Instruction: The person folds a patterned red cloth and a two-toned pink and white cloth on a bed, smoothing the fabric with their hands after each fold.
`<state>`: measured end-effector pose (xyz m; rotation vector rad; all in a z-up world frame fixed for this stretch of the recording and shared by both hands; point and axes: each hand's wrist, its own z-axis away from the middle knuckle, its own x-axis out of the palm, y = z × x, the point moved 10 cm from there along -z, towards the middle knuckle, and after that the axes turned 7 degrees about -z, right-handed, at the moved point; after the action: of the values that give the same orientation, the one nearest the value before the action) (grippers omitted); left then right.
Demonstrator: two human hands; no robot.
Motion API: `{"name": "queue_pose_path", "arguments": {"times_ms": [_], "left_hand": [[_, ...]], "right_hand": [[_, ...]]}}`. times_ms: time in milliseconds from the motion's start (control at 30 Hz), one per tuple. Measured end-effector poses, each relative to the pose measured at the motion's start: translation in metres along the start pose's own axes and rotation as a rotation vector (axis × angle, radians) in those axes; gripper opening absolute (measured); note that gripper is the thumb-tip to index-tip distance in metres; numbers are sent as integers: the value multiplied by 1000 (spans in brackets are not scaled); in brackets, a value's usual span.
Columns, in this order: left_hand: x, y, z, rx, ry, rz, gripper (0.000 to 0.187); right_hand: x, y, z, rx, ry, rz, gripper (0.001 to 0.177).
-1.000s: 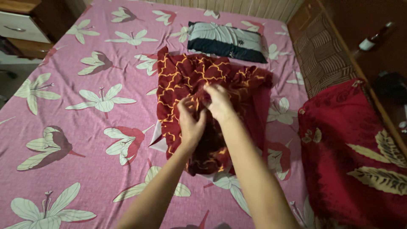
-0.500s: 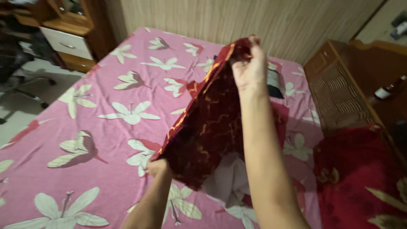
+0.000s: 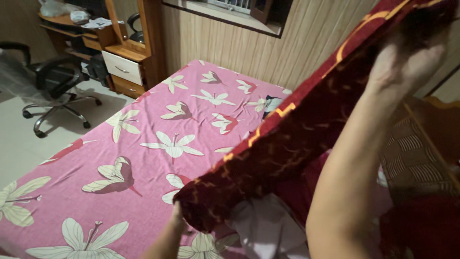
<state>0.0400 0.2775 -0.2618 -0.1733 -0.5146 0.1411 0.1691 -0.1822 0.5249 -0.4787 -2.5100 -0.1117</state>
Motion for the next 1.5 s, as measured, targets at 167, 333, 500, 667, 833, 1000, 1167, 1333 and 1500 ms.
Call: {"name": "queue_pose_path", "arguments": {"times_ms": [167, 333, 500, 667, 833, 1000, 1167, 1333, 1500], "left_hand": [[42, -110, 4, -127, -254, -374, 77], [47, -185, 76, -133, -323, -477, 96], [30, -244, 154, -162, -336, -546, 116], [54, -271, 99, -287, -429, -383, 70], [67, -235, -18, -456, -174, -342, 5], [141, -149, 10, -34, -521, -204, 9], [23, -259, 34, -443, -331, -601, 52], [-3, -284, 52, -461, -360, -712, 54], [17, -307, 81, -516, -539, -562, 64]], "right_hand": [[-11, 12, 18, -39, -32, 85, 24], [-21, 17, 48, 39, 180, -121, 16], [-14, 15, 73, 9, 224, -94, 12], [-31, 21, 92, 60, 359, -97, 13], [-52, 30, 104, 117, 324, -116, 9], [-39, 27, 119, 189, 278, -235, 7], [-34, 29, 127, 191, 317, -256, 4], [-35, 22, 133, 270, 133, -170, 4], [-48, 6, 139, 193, 318, -221, 5]]}}
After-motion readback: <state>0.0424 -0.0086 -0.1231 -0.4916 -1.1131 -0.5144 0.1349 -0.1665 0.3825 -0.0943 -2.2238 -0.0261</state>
